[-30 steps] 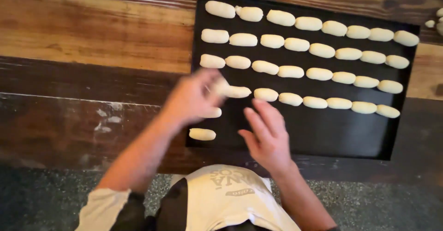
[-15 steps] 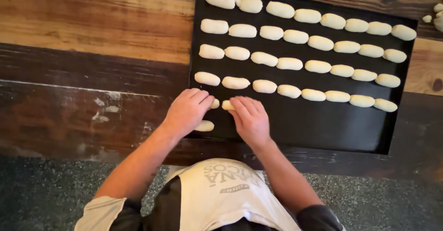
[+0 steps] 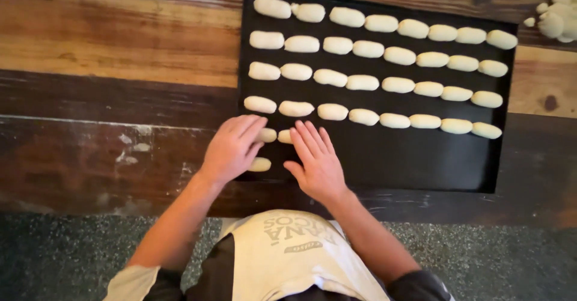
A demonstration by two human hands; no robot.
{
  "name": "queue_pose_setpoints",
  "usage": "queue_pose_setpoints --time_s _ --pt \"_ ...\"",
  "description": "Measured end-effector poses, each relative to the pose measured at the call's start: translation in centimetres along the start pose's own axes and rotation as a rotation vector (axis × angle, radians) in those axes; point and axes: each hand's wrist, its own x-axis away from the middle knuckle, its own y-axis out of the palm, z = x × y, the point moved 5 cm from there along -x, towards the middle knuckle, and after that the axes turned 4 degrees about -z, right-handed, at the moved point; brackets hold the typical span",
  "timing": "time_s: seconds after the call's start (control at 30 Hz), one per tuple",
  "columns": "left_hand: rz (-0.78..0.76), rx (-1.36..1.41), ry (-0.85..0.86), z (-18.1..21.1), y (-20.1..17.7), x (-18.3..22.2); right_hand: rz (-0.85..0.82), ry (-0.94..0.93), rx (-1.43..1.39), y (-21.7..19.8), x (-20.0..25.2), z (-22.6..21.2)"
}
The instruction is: Retrieving a baking tray and arranging small pieces of dough on it in a grid pattern.
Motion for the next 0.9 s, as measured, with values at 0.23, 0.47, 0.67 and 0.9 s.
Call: queue_pose_setpoints --time_s 0.23,0.47,0.67,0.9 --pt "0.132 0.101 -0.342 -1.5 -2.9 4.9 0.079 0.200 -0.348 -5.2 6.6 2.4" --pt "-0.228 -0.066 -0.353 2.9 -0.3 9.6 -0.260 1.394 -0.785 -5.4 18.2 8.5" --pt "-0.215 -0.272 -0.367 3.0 0.3 9.1 0.374 1.541 -1.272 -1.7 24.9 16.6" --pt "-0.126 -0.320 -0.369 3.7 -0.4 9.2 0.364 1.570 -1.236 -1.5 24.8 16.6"
